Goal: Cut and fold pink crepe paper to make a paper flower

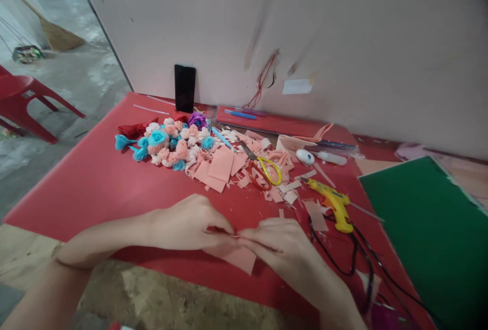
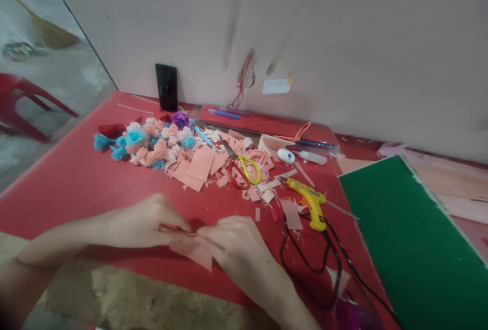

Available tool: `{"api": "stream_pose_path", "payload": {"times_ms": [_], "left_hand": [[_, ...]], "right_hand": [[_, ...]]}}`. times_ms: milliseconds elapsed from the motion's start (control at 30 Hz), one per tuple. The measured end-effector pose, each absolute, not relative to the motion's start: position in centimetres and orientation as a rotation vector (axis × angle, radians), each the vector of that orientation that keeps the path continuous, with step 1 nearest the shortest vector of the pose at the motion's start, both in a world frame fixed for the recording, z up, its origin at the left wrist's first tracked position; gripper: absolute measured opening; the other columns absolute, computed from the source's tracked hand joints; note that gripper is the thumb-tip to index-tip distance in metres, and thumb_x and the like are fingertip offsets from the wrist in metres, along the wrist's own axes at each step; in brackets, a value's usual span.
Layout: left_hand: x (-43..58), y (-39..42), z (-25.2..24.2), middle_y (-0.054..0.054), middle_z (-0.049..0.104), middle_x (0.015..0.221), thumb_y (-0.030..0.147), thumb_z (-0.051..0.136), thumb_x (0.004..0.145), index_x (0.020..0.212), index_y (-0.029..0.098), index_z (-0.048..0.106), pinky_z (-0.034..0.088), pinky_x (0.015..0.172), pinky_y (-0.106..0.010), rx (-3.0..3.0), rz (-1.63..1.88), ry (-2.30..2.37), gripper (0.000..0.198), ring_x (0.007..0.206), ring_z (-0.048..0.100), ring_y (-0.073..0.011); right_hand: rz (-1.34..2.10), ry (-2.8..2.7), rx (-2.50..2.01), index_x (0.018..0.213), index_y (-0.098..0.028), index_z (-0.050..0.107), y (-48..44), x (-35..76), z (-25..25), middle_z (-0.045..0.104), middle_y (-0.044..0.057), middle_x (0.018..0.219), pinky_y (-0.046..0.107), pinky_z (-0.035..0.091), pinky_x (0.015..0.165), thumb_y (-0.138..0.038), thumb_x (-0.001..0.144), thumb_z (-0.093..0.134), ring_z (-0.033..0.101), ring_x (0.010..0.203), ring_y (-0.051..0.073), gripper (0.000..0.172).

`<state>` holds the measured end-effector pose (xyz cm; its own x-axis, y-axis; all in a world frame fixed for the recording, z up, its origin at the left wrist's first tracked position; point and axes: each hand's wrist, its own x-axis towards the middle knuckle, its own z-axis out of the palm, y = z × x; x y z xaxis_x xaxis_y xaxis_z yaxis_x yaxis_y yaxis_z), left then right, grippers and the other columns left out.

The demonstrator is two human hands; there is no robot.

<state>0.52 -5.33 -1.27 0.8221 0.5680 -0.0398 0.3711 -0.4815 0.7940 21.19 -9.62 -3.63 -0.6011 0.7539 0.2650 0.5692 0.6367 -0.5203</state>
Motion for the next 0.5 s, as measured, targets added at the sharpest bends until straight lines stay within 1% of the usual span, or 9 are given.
{"api": "stream_pose_path", "payload": {"times_ms": [100,167,233,300,367,433,500], "left_hand": [[0.4,-5.5,-1.5,0.000,0.066,0.059,0.009,0.055,0.083,0.078,0.011,0.071,0.031,0.048,-0.016,2.188,0.332,0.597,0.017,0.044,0.041,-0.0041],[0.3,-5.5,-1.6,-0.003,0.068,0.064,0.014,0.050,0.087,0.080,0.010,0.070,0.035,0.051,-0.017,2.225,0.433,0.540,0.022,0.047,0.048,-0.0055],[0.1,-5.6,-1.7,-0.005,0.068,0.064,0.019,0.044,0.092,0.080,0.008,0.069,0.037,0.052,-0.018,2.287,0.546,0.492,0.030,0.048,0.051,-0.0071],[-0.1,-5.7,-1.6,-0.004,0.068,0.062,0.023,0.038,0.094,0.081,0.009,0.069,0.035,0.049,-0.020,2.358,0.613,0.482,0.036,0.046,0.049,-0.0074],[-0.2,-5.8,-1.6,-0.002,0.065,0.057,0.024,0.037,0.094,0.080,0.010,0.069,0.032,0.045,-0.021,2.399,0.654,0.526,0.038,0.042,0.043,-0.0068],[-0.3,-5.7,-1.6,-0.001,0.063,0.053,0.026,0.037,0.094,0.080,0.011,0.069,0.030,0.042,-0.021,2.409,0.714,0.592,0.039,0.039,0.039,-0.0064],[-0.2,-5.7,-1.8,0.000,0.060,0.049,0.027,0.036,0.095,0.080,0.010,0.069,0.030,0.041,-0.019,2.405,0.773,0.625,0.040,0.038,0.037,-0.0060]], "right_hand": [[0.602,-2.355,-1.028,0.069,-0.021,0.069,-9.5,21.1,-3.5,0.063,-0.003,0.052,0.022,0.035,0.045,-0.032,0.088,0.051,0.050,0.043,0.008,0.028],[0.637,-2.273,-1.043,0.062,-0.019,0.066,-9.1,21.0,-2.8,0.057,-0.003,0.046,0.020,0.034,0.042,-0.035,0.084,0.056,0.047,0.040,0.007,0.030],[0.674,-2.187,-1.060,0.062,-0.017,0.065,-8.7,20.9,-2.1,0.055,-0.002,0.046,0.019,0.038,0.041,-0.039,0.082,0.058,0.049,0.041,0.008,0.031],[0.733,-2.119,-1.049,0.066,-0.018,0.066,-8.4,20.8,-1.5,0.061,0.000,0.052,0.018,0.044,0.045,-0.038,0.083,0.058,0.055,0.047,0.009,0.028],[0.772,-2.070,-1.049,0.067,-0.019,0.067,-8.3,20.7,-1.3,0.066,0.000,0.058,0.017,0.049,0.050,-0.033,0.084,0.057,0.061,0.051,0.010,0.024],[0.751,-2.023,-1.093,0.065,-0.020,0.067,-8.3,20.7,-1.3,0.068,0.000,0.058,0.016,0.050,0.051,-0.029,0.082,0.059,0.062,0.051,0.010,0.021],[0.735,-2.004,-1.142,0.071,-0.020,0.069,-8.3,20.6,-1.4,0.070,0.000,0.063,0.015,0.051,0.053,-0.030,0.077,0.063,0.065,0.054,0.011,0.013]]}}
